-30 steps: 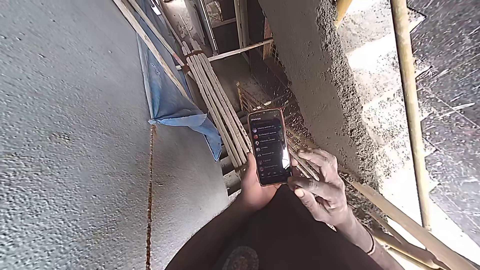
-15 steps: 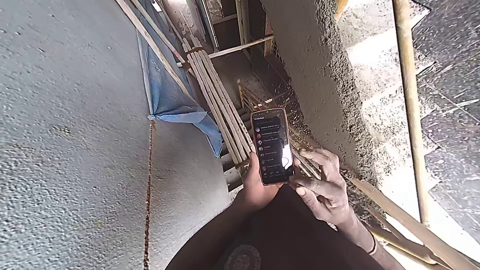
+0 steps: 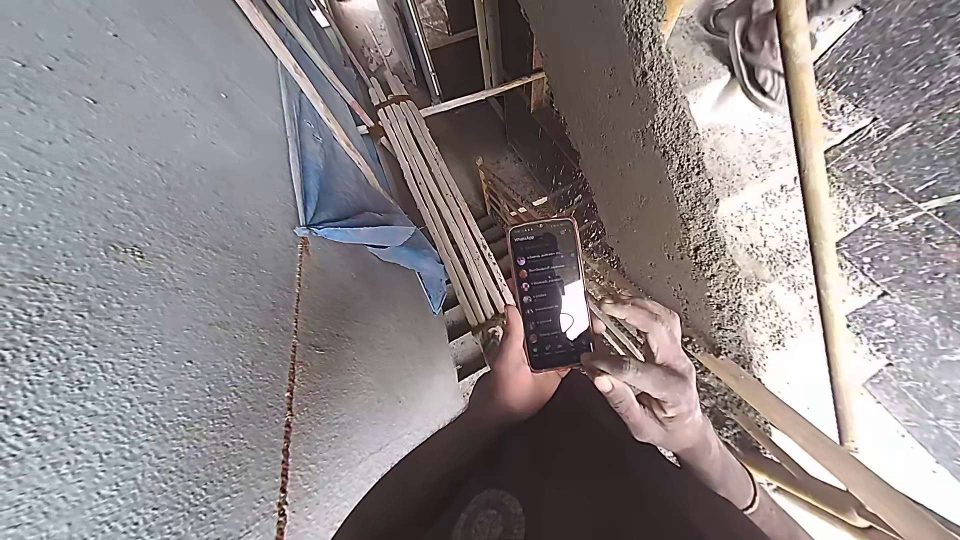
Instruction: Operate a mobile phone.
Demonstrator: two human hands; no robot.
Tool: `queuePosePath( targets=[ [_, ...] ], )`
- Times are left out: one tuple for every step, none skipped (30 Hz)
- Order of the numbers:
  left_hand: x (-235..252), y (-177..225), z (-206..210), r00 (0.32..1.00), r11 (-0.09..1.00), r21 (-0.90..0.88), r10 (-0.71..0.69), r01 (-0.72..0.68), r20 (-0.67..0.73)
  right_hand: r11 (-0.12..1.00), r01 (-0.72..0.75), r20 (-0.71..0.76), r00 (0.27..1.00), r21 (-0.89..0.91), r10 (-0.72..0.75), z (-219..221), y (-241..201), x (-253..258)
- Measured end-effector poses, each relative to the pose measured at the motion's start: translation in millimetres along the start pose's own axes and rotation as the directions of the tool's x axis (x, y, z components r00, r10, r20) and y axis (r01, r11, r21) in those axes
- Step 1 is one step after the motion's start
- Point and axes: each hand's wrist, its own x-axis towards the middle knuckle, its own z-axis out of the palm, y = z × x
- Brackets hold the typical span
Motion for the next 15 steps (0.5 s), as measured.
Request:
queuePosePath(
  targets=[
    [0,-2,1,1.000,1.000,0.004,-0.002,0.002,0.000,1.000,-0.001,0.000,1.000,-0.002,0.001,-2,0,-1],
    [0,-3,2,1.000,1.000,0.005,-0.003,0.003,-0.001,1.000,0.000,-0.001,1.000,-0.004,0.000,-3,0,-2],
    [0,-4,3,1.000,1.000,0.005,-0.004,0.004,0.000,1.000,0.000,-0.003,1.000,-0.003,0.000,-5,0,-3],
    [0,-5,3,1.000,1.000,0.003,-0.004,0.004,0.006,1.000,0.001,-0.007,1.000,-0.002,-0.001,-6,0,-4],
    [0,-7,3,1.000,1.000,0.002,-0.001,0.001,0.019,1.000,0.004,-0.011,1.000,-0.002,-0.004,-8,0,-4],
    [1,-8,4,1.000,1.000,0.004,0.002,-0.002,0.025,1.000,0.004,-0.014,1.000,-0.003,-0.004,-9,0,-4],
    [2,-10,5,1.000,1.000,0.011,0.009,-0.009,0.023,1.000,0.000,-0.013,1.000,-0.010,0.000,-11,-1,-4],
    [2,-12,7,1.000,1.000,0.015,0.014,-0.014,0.018,1.000,-0.009,-0.004,1.000,-0.019,0.009,-13,-1,-3],
    [2,-13,8,1.000,1.000,0.022,0.022,-0.022,0.015,0.999,-0.018,0.013,1.000,-0.030,0.019,-14,-2,-2],
    [2,-15,9,0.999,0.999,0.024,0.033,-0.034,0.011,0.999,-0.024,0.037,0.999,-0.045,0.026,-15,-3,-1],
    [2,-17,11,0.999,0.999,0.021,0.050,-0.050,0.004,0.997,-0.028,0.060,0.998,-0.069,0.032,-15,-3,0],
    [2,-19,14,0.998,0.998,0.011,0.066,-0.066,-0.002,0.995,-0.029,0.083,0.996,-0.092,0.036,-15,-4,2],
    [2,-20,15,0.997,0.997,-0.005,0.080,-0.080,0.002,0.993,-0.029,0.102,0.994,-0.112,0.041,-15,-4,3],
    [2,-22,17,0.996,0.996,-0.015,0.089,-0.089,0.008,0.992,-0.030,0.116,0.992,-0.125,0.045,-14,-5,3],
    [2,-23,19,0.995,0.995,-0.012,0.097,-0.097,0.007,0.990,-0.033,0.131,0.990,-0.134,0.051,-13,-5,4]
  ],
)
